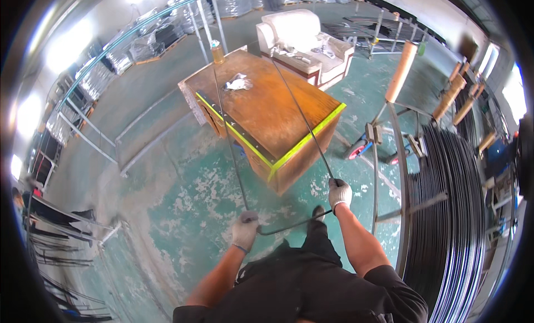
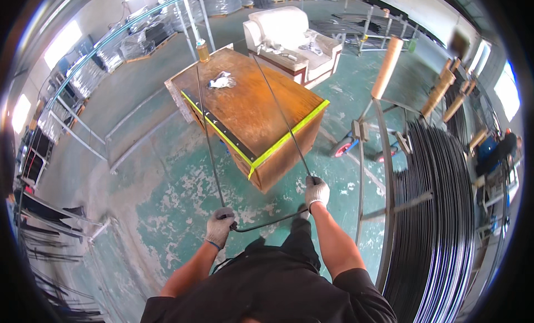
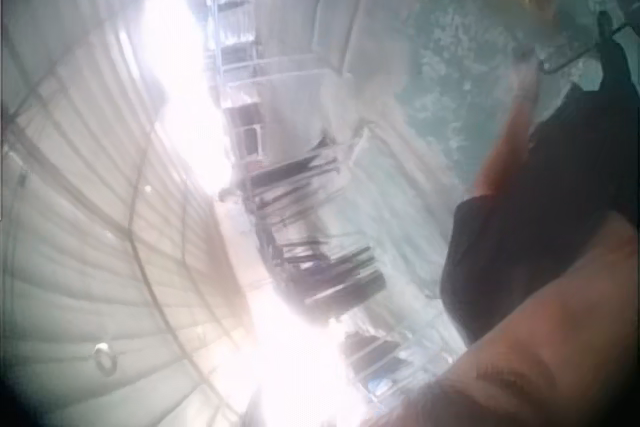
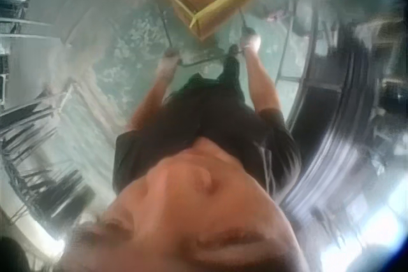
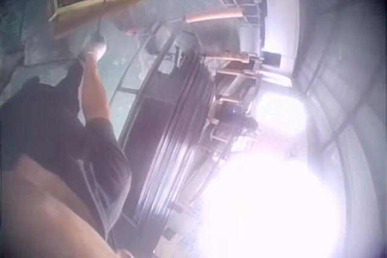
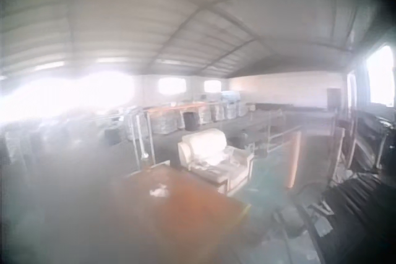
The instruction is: The person picks up straight metal rods, feeds them into a bending machine, and removes the bent rods. They then measure one bent rod on a wooden table using a tape measure and place the finished pieces onto a rack.
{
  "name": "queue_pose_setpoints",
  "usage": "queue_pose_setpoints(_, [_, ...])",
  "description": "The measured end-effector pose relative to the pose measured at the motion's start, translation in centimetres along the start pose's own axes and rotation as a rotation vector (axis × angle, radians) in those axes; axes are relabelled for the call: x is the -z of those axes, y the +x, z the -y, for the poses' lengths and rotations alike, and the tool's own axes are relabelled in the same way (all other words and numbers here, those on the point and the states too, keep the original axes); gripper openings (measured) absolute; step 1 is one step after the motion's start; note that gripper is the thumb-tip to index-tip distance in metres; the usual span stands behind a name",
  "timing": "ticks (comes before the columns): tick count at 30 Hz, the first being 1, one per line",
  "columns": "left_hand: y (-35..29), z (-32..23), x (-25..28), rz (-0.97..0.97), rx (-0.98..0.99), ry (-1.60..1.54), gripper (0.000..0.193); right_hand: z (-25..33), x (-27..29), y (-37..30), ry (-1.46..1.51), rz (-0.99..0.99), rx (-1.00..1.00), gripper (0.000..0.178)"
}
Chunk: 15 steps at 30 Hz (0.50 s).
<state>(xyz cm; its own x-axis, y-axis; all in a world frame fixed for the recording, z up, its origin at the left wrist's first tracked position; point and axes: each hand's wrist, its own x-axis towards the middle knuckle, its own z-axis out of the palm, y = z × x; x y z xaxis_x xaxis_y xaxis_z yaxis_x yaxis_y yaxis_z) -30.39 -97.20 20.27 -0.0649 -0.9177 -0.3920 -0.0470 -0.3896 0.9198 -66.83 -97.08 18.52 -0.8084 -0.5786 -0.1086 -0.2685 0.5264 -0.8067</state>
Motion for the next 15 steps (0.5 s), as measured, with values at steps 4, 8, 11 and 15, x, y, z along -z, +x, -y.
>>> queue_pose_setpoints(4, [8.6, -2.3, -5.6, -0.093, 0.005, 0.034, 0.034, 2.2, -6.1, 12.8, -0.009, 0.096, 0.081, 0.035])
queue_pose_setpoints(8, [17.2, -3.0, -11.2, -0.241, 0.003, 0.169, 0.035, 6.2, -11.6, 24.2, -0.05, 0.21, 0.162, 0.034])
queue_pose_setpoints(11, [22.7, -3.8, -15.6, -0.371, -0.034, 0.281, 0.035, 10.7, -15.1, 32.3, -0.209, 0.289, 0.247, 0.036])
queue_pose_setpoints(15, [24.4, -9.6, -19.3, -0.401, 0.035, 0.306, 0.03, 12.7, -18.2, 39.8, -0.407, 0.443, 0.396, 0.046])
